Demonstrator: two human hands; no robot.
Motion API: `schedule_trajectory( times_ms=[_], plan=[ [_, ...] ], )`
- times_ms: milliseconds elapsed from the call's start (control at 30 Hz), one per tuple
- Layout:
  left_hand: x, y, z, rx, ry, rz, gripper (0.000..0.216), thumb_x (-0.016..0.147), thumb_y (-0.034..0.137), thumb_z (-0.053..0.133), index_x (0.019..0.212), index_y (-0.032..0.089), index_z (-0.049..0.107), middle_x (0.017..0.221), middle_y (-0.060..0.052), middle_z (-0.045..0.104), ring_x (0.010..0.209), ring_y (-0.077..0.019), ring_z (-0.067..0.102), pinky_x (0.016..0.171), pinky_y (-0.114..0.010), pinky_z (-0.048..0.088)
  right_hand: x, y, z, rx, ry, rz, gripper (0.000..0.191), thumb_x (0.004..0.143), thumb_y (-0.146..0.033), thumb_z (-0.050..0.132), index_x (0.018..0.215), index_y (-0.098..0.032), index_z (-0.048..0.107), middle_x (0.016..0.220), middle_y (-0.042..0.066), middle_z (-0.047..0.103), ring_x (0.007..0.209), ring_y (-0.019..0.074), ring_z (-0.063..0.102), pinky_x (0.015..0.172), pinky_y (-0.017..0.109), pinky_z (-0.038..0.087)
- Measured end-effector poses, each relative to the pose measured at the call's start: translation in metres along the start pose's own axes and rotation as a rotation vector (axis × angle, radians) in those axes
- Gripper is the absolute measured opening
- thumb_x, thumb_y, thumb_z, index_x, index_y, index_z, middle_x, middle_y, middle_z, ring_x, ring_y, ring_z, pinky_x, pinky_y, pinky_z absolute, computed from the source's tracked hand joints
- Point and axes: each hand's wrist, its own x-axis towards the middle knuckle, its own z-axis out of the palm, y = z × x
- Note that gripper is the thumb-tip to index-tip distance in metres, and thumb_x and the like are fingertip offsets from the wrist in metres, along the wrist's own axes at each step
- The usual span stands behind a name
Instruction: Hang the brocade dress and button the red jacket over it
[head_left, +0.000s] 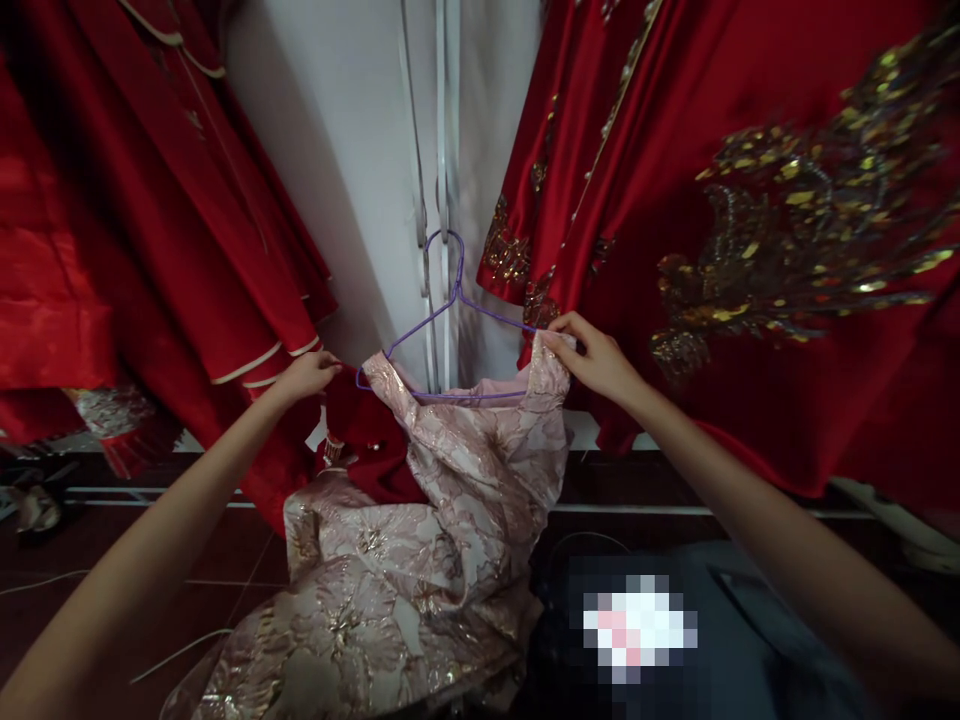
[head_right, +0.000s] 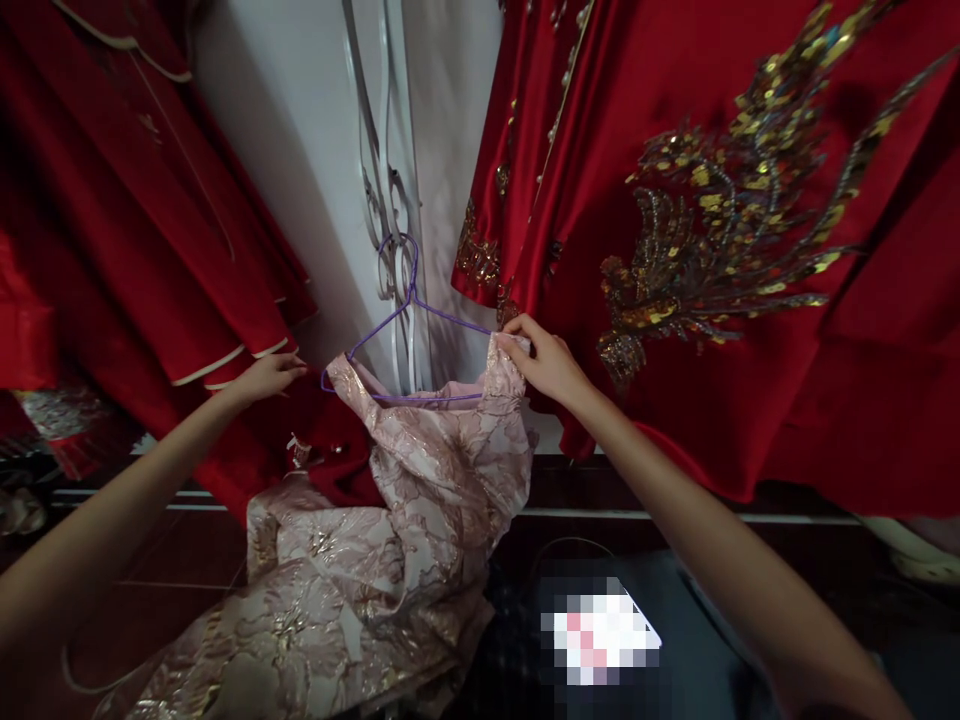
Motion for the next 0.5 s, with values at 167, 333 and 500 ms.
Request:
schedule_trajectory(
  times_ms=[167, 333, 500],
  plan=[
    [0.002, 0.02, 0.016, -0.221, 0.131, -0.003, 0.014, 0.071, 0.03, 0.049, 0.074, 0.018, 0.056, 0.061, -0.001, 0.058, 0.057, -0.0143, 0.052, 0.055, -0.025, 0.042, -0.003, -0.005, -0.002, -0.013, 0.005, -0.005, 0.025, 0.084, -0.046, 0.046, 0.089, -0.022, 0.053, 0.077, 0.001, 0.061, 0.065, 0.0152, 0.054, 0.061, 0.027, 0.04],
    [0.01, 0.05, 0.016, -0.279, 0.277, 0.223, 0.015, 0.074, 0.032, 0.051, 0.075, 0.018, 0.056, 0.073, -0.002, 0.062, 0.069, -0.0153, 0.056, 0.067, -0.026, 0.044, -0.003, -0.008, 0.002, 0.009, -0.019, -0.031, 0.025, 0.085, -0.046, 0.045, 0.09, -0.022, 0.052, 0.079, 0.001, 0.061, 0.068, 0.0156, 0.055, 0.064, 0.027, 0.041],
    [-0.004, 0.124, 0.022, -0.237, 0.441, 0.472, 0.015, 0.082, 0.032, 0.048, 0.086, 0.019, 0.055, 0.083, -0.003, 0.063, 0.075, -0.0155, 0.057, 0.073, -0.027, 0.043, -0.008, -0.019, 0.004, -0.002, -0.036, -0.015, 0.025, 0.084, -0.046, 0.046, 0.089, -0.023, 0.052, 0.073, 0.0, 0.06, 0.061, 0.0145, 0.053, 0.059, 0.026, 0.039]
  ],
)
